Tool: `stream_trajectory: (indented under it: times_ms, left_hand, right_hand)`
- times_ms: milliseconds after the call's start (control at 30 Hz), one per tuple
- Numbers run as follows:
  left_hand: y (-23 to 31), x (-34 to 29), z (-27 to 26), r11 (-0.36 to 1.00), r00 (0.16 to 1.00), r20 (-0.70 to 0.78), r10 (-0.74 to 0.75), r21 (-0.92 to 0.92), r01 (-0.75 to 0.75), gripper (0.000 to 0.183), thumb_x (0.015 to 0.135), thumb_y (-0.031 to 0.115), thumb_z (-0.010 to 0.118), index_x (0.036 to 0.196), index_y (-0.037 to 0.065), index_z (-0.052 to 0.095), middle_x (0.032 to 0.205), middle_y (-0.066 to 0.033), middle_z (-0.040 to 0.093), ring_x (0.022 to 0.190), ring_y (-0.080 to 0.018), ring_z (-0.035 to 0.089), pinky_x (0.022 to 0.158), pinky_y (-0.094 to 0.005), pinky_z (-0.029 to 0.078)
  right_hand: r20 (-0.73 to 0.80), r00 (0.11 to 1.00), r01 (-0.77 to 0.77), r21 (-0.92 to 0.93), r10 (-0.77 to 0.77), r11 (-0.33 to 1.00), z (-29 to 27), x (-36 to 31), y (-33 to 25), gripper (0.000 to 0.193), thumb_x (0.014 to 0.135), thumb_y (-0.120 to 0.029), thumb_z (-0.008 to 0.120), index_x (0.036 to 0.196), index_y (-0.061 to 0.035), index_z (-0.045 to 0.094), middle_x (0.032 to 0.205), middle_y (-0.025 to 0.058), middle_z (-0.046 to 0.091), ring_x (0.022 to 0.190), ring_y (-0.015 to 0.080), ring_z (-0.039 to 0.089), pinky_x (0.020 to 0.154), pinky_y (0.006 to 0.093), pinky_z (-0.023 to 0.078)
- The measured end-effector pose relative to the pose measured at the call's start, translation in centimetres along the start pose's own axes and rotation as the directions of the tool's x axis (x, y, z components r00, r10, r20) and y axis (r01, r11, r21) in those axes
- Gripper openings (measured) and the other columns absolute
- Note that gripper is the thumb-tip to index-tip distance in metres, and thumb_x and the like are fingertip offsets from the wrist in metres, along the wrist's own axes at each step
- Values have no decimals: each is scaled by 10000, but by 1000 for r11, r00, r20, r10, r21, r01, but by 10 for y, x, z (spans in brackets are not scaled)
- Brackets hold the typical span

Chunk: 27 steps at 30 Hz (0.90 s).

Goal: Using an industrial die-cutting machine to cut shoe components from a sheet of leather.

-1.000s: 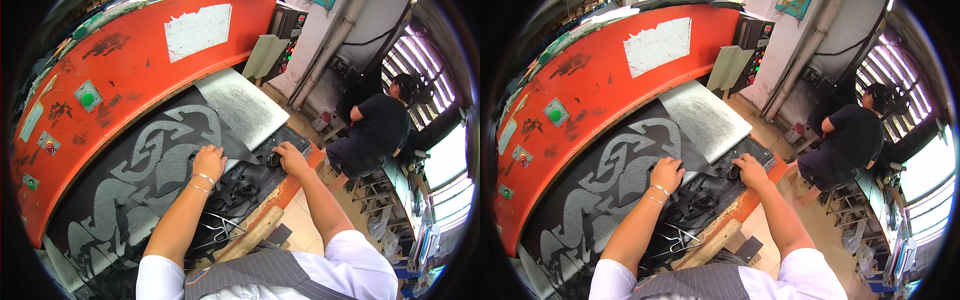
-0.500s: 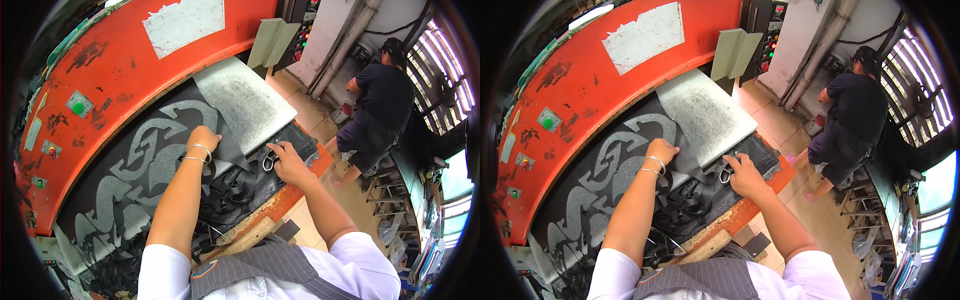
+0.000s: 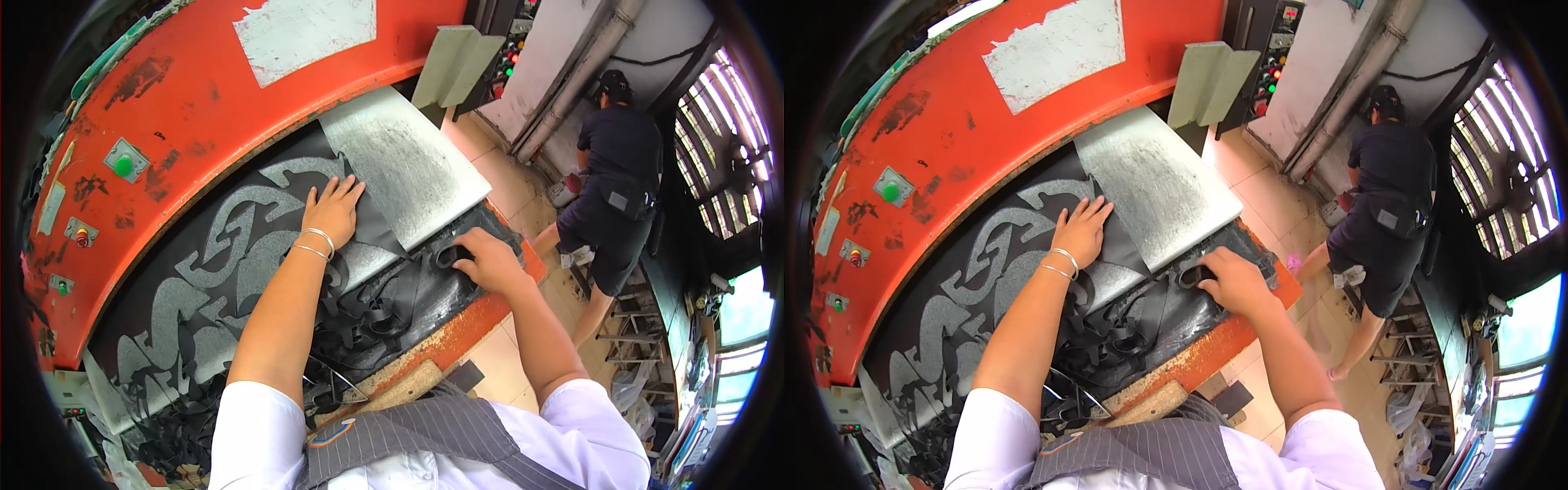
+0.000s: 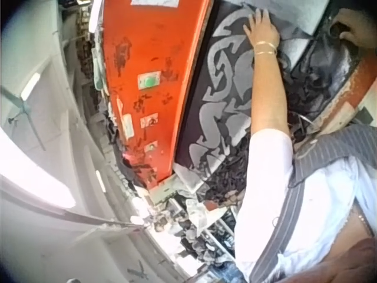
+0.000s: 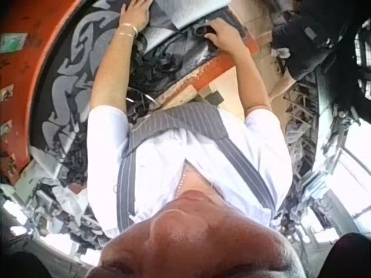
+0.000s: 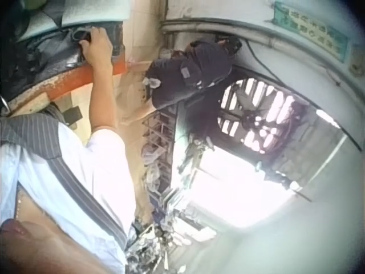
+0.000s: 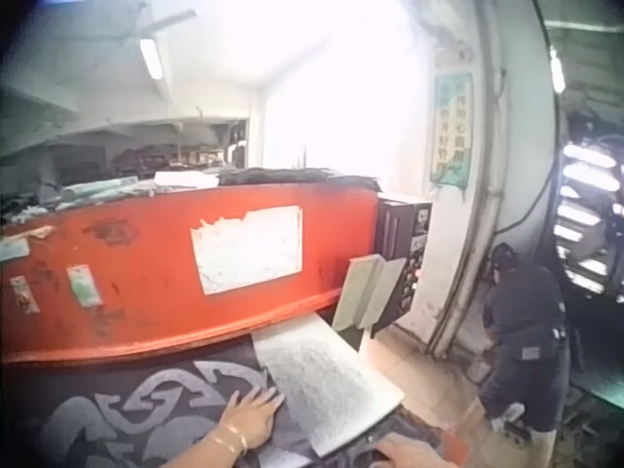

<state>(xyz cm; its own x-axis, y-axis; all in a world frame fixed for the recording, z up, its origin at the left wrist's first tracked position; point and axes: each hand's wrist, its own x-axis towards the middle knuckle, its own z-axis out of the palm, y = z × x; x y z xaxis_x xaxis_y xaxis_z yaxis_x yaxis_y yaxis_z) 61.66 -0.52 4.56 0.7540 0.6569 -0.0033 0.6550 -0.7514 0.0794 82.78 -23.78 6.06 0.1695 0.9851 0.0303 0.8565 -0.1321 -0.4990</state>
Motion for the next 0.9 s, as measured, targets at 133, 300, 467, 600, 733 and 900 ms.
stream_trajectory:
  times_ms: [133, 300, 467, 600, 733, 900]
  left_hand:
    - [-9, 2, 3, 996, 998, 15, -68, -63, 69, 464, 981, 262, 424, 1443, 226, 389, 1538, 15, 316, 1433, -261, 241, 1143, -540, 190]
    - [-11, 5, 9, 990, 996, 1, -86, -115, 86, 474, 988, 294, 436, 1455, 233, 378, 1547, 31, 300, 1440, -280, 218, 1152, -539, 160]
    - [-33, -3, 18, 980, 998, 22, -54, -190, 58, 460, 981, 242, 458, 1437, 215, 408, 1540, 24, 318, 1445, -274, 209, 1153, -537, 155]
    - [-51, -4, 17, 958, 1000, -28, -3, -286, -5, 446, 959, 236, 485, 1398, 159, 464, 1510, -24, 374, 1437, -280, 239, 1157, -523, 164]
    - [-62, -36, 15, 733, 964, -260, -59, -666, -135, 446, 899, 211, 595, 1315, 59, 544, 1374, -171, 517, 1340, -328, 415, 1110, -404, 315]
    - [-72, -143, -25, 697, 906, -361, -221, -708, -113, 355, 886, 177, 617, 1205, 21, 626, 1227, -195, 622, 1219, -328, 549, 1015, -355, 419]
  right_hand:
    - [-263, 949, -74, 343, 172, 936, 4, 14, -30, 359, 795, -238, 704, 1066, -16, 630, 959, 172, 605, 879, 321, 623, 772, 383, 490]
    - [-310, 947, -30, 177, 84, 984, 53, 66, -84, 390, 787, -267, 682, 1093, -29, 631, 1004, 185, 599, 879, 369, 617, 773, 430, 502]
    - [-401, 908, 121, -27, -121, 992, 96, 63, -79, 525, 777, -200, 711, 1244, -15, 561, 1024, 142, 599, 1034, 324, 550, 860, 409, 442]
    - [-511, 855, 196, 165, -87, 967, 114, 52, -66, 593, 757, -153, 748, 1308, -55, 550, 1087, 157, 602, 1046, 316, 539, 920, 400, 422]
    - [-515, 857, 166, 240, -20, 956, 125, 51, -68, 550, 747, -162, 762, 1264, -82, 595, 1088, 147, 602, 1038, 309, 540, 922, 402, 421]
    - [-586, 808, 200, 163, -68, 966, 128, 48, -70, 513, 735, -181, 771, 1225, -125, 630, 1071, 125, 608, 1015, 293, 546, 911, 385, 421]
